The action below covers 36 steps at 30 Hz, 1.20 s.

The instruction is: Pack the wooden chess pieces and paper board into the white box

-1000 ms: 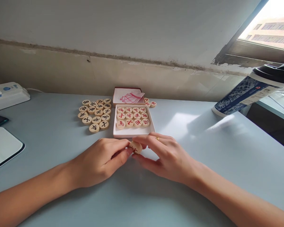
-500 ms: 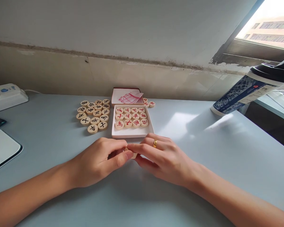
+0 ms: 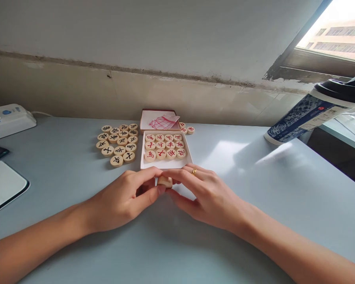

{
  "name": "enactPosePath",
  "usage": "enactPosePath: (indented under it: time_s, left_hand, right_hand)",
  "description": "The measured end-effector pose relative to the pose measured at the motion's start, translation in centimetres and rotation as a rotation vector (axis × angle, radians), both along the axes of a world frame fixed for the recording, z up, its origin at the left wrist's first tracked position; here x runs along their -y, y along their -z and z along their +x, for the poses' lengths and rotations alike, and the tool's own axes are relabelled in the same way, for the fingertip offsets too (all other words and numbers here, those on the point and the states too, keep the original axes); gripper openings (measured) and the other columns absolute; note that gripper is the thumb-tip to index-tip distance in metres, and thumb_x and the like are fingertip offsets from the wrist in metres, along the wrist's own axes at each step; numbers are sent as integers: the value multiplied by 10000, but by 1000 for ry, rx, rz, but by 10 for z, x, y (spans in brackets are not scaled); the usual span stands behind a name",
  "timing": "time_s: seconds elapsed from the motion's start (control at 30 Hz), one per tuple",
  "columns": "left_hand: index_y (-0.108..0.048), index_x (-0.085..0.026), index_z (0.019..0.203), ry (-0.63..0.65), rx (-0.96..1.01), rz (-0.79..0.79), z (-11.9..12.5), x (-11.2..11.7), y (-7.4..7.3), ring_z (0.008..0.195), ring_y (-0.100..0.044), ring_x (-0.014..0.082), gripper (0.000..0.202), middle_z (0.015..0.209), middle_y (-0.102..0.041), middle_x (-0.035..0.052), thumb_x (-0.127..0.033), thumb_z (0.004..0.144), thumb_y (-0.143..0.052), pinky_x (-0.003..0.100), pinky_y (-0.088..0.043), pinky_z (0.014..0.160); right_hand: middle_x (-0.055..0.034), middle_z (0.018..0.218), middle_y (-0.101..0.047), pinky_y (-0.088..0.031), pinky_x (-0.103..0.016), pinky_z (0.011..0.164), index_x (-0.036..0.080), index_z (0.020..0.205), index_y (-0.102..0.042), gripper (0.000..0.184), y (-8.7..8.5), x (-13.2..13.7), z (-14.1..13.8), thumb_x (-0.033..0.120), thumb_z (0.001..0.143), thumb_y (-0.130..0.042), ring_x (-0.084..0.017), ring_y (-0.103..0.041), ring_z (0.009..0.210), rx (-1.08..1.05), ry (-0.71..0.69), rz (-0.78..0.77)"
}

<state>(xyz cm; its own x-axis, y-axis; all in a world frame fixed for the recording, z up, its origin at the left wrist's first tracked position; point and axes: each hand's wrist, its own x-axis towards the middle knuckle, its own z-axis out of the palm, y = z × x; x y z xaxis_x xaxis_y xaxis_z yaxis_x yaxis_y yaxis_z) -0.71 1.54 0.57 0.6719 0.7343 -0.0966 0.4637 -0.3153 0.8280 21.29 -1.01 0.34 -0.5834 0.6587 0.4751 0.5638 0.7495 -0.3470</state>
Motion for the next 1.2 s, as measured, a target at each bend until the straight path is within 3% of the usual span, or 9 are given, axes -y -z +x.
enactPosePath:
  time_s: [0.2,0.53,0.77,0.9,1.07,1.2]
  left_hand:
    - [-602,-265,1151,-11,17,49,0,-1,-2,574,-453,109,322,663,-524,-46,-447,977,-400,195,-365,517]
    - [-657,-219,989,-59,-38,119,3,-2,-3,663,-570,148,346,710,-624,-12,-476,945,-430,201,-407,521]
    - [-623,-224,1094,-74,-1,150,1,-2,3,734,-583,146,313,824,-647,-1,-462,944,-485,198,-432,559]
    - [-614,-237,1102,-95,14,150,0,-3,5,632,-523,113,308,720,-586,-33,-474,933,-513,187,-421,541]
    - [-582,-237,1207,-86,29,116,2,-2,2,611,-547,118,377,674,-582,-37,-488,945,-481,193,-443,540]
    - [-468,-270,1316,-175,30,325,3,3,2,526,-503,81,351,618,-525,-86,-354,975,-471,169,-421,528]
  right_hand:
    - [-20,811,-683,-500,-248,659,174,1045,-574,156,2,-1,1,125,898,-556,-133,-611,729,-27,16,21]
    - [-33,806,-693,-504,-256,651,181,969,-571,112,2,-1,1,109,921,-500,-139,-622,729,-43,14,30]
    - [-36,831,-687,-515,-289,668,171,1044,-574,187,-2,0,1,146,860,-568,-159,-614,744,-44,0,-63]
    - [-27,839,-680,-515,-286,674,175,1052,-568,204,-3,0,1,166,850,-596,-150,-611,738,-61,-11,-141]
    - [-20,940,-693,-520,-269,725,210,1015,-543,181,-3,-1,1,145,860,-611,-140,-634,817,-109,2,-118]
    - [-23,911,-689,-497,-292,744,208,962,-532,139,-4,-6,3,128,862,-586,-159,-618,829,-78,92,-12]
